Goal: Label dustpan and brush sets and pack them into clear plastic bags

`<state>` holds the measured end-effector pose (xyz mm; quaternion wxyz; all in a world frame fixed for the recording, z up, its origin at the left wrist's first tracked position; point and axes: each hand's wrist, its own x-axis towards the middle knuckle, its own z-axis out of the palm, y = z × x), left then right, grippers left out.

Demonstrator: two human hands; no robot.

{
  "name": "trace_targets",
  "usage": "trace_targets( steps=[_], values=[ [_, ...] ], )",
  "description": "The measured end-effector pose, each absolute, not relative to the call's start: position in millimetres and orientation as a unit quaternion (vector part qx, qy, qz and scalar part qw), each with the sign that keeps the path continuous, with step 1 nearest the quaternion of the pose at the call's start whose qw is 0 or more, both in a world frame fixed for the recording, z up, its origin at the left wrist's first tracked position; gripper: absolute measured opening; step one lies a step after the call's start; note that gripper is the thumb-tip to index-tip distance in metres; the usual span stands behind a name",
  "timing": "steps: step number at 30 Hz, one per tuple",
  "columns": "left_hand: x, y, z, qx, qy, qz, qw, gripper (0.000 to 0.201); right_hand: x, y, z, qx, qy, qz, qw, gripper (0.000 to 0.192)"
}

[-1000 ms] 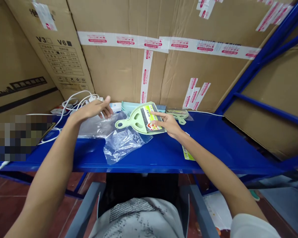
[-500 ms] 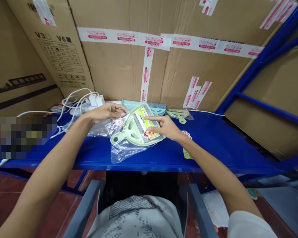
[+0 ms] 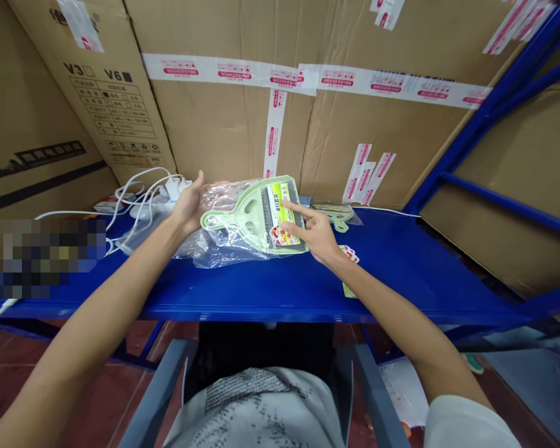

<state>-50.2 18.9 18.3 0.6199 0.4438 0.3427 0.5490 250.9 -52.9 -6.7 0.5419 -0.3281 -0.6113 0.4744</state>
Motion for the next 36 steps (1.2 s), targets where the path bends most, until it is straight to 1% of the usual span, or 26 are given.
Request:
trace_targets(
  steps=[2,3,4,5,8,9,12,15,21,26,28,30,34,36],
  values=[
    [-47.0,13.9,19.5,0.445,0.35,0.524,0.636,0.087,252.9,-48.1,-7.9,-0.325,-0.604,0.462,0.562,0.072],
    [-46.0,11.4,19.4,0.454,0.347,0.508,0.645,0.091,254.2,-45.7,-8.3,-0.324,-0.601,0.454,0.573,0.073],
    [-45.2,9.1,18.7,0.466,0.342,0.495,0.649,0.09,255.7,-43.6,-8.5,-0.324,-0.599,0.441,0.585,0.072],
    [-43.9,7.1,17.4,0.479,0.335,0.487,0.649,0.083,257.4,-41.6,-8.6,-0.324,-0.6,0.427,0.594,0.071],
    [-36.3,3.0,10.2,0.505,0.326,0.491,0.631,0.043,262.9,-37.3,-7.9,-0.322,-0.617,0.401,0.595,0.068],
    [-32.6,2.4,7.1,0.506,0.328,0.494,0.627,0.035,264.6,-36.3,-7.7,-0.323,-0.626,0.396,0.59,0.067],
    [-21.4,2.3,-2.6,0.494,0.334,0.493,0.633,0.024,268.7,-33.3,-7.7,-0.344,-0.649,0.375,0.566,0.065],
    [-14.6,3.3,-10.0,0.495,0.328,0.489,0.639,0.026,271.8,-28.9,-9.3,-0.374,-0.662,0.353,0.545,0.061],
    [-11.9,2.2,-13.1,0.488,0.338,0.492,0.637,0.028,277.9,-19.4,-12.1,-0.376,-0.677,0.35,0.527,0.059],
    [-13.1,6.4,-15.9,0.488,0.322,0.483,0.652,0.034,278.1,-22.6,-8.4,-0.359,-0.683,0.379,0.511,0.049],
    [-13.9,8.6,-17.3,0.484,0.323,0.483,0.654,0.033,277.4,-24.3,-6.0,-0.35,-0.687,0.387,0.507,0.046],
    [-14.7,9.7,-17.7,0.48,0.327,0.485,0.654,0.031,278.1,-23.9,-3.6,-0.352,-0.68,0.383,0.518,0.048],
    [-14.9,7.4,-15.0,0.482,0.324,0.488,0.652,0.029,283.4,-17.0,0.6,-0.439,-0.575,0.346,0.598,0.055],
    [-13.5,4.5,-13.0,0.487,0.326,0.49,0.646,0.029,284.7,-13.8,1.5,-0.462,-0.512,0.415,0.593,0.055]
  ],
)
